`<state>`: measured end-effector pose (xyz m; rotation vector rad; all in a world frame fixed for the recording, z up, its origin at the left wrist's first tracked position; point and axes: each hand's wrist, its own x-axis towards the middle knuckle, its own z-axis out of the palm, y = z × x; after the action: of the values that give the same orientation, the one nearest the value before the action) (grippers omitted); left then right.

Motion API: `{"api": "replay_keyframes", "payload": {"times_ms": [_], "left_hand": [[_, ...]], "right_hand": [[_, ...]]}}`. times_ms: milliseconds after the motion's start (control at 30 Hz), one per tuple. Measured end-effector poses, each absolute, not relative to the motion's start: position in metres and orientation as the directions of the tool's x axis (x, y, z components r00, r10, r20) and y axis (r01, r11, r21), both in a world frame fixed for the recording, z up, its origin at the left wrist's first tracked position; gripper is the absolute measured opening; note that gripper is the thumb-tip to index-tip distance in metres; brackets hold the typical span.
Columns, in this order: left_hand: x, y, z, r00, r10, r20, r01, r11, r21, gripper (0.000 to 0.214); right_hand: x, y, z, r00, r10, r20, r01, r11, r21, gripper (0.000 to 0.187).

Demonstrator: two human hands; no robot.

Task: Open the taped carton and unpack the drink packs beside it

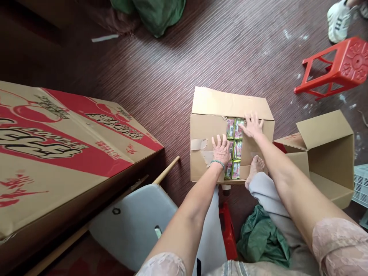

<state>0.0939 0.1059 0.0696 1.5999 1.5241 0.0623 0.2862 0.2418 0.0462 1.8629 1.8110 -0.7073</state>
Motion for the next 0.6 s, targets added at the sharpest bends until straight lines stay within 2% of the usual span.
{"api": "replay_keyframes", "payload": {"times_ms": [133,233,300,367,500,600], "left_hand": [[0.074,0.098,0.118,0.107,0.887,-0.449,0.841,0.160,0.517,0.074],[0.023,0.072,0.145,0.048,0.953,-0.298,0.862,0.111,0.494,0.074],[-0.021,0.053,0.153,-0.083,0.966,-0.245,0.881,0.186,0.434,0.067],[-0.065,0.039,0.152,-0.267,0.932,-0.245,0.879,0.340,0.336,0.063],[-0.125,0.039,0.138,-0.513,0.800,-0.312,0.811,0.570,0.129,0.070],[-0.138,0.056,0.121,-0.638,0.660,-0.396,0.717,0.697,0.007,0.073]], "right_hand": [[0.336,0.187,0.066,0.225,0.671,-0.706,0.973,-0.189,0.131,0.129],[0.344,0.157,0.066,0.281,0.633,-0.722,0.955,-0.255,0.148,0.142],[0.337,0.143,0.062,0.304,0.641,-0.705,0.946,-0.293,0.141,0.141],[0.329,0.130,0.059,0.331,0.649,-0.684,0.935,-0.325,0.144,0.137],[0.330,0.102,0.064,0.395,0.612,-0.685,0.907,-0.378,0.185,0.126],[0.343,0.085,0.067,0.382,0.612,-0.692,0.917,-0.343,0.202,0.123]]}}
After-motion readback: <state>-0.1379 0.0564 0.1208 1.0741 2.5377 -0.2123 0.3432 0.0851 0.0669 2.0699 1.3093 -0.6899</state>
